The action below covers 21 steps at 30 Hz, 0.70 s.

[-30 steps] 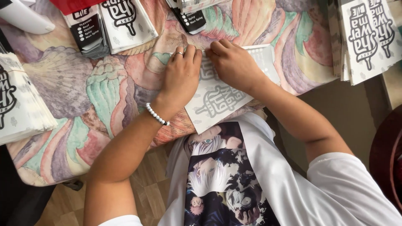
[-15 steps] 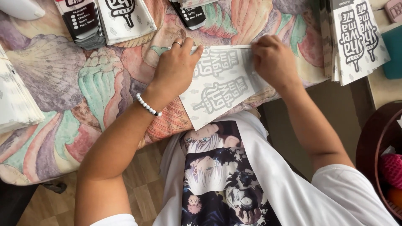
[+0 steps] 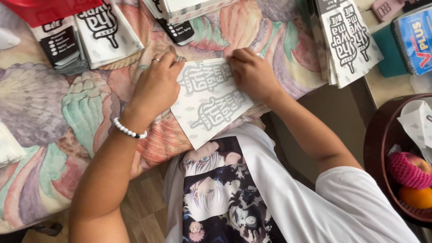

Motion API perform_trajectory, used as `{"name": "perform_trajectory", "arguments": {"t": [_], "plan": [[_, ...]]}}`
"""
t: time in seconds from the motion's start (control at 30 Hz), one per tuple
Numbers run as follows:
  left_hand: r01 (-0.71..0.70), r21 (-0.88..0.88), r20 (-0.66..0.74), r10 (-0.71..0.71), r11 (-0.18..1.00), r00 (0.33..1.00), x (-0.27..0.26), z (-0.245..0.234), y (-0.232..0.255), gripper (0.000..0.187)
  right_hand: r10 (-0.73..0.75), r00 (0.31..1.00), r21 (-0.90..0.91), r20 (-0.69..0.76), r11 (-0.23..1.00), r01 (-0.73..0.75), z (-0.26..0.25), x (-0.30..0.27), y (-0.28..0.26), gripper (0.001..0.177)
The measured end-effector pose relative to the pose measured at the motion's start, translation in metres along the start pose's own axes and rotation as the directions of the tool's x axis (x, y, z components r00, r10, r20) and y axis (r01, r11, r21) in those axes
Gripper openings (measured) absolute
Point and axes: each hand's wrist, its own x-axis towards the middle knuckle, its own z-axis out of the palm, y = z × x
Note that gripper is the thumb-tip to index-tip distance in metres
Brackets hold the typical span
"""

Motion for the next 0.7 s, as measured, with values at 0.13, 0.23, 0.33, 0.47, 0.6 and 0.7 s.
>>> {"name": "perform_trajectory", "arguments": {"t": [0.13, 0.23, 0.33, 0.47, 0.6, 0.7], "plan": [[0.006, 0.050, 0.055, -0.009, 0.999, 0.998, 0.002, -0.005, 0.000, 0.042, 0.068, 0.998, -0.048, -0.007, 0.996, -0.068, -0.026, -0.026, 0.023, 0.021], [-0.011, 0.115, 0.065, 0.004, 0.993, 0.998, 0.002, -0.001, -0.002, 0.045, 0.062, 0.998, -0.124, 0.024, 0.991, -0.058, -0.012, -0.025, 0.018, 0.014], [0.006, 0.120, 0.092, -0.017, 0.993, 0.996, 0.004, -0.006, 0.006, 0.045, 0.016, 1.000, -0.075, -0.027, 0.997, -0.018, 0.004, 0.011, -0.020, 0.012], [0.029, 0.099, 0.095, -0.039, 0.995, 0.995, 0.004, 0.001, 0.004, 0.045, -0.099, 0.993, -0.001, -0.061, 0.995, 0.099, 0.029, 0.046, -0.049, 0.015], [0.055, 0.070, 0.100, -0.062, 0.996, 0.993, 0.004, 0.002, 0.004, 0.045, -0.112, 0.993, 0.039, -0.030, 0.993, 0.113, 0.023, 0.041, -0.036, 0.015], [0.046, 0.091, 0.139, -0.059, 0.995, 0.989, 0.007, -0.011, 0.009, 0.048, 0.010, 0.995, 0.095, 0.102, 0.995, -0.020, -0.006, 0.013, -0.013, 0.019]]}}
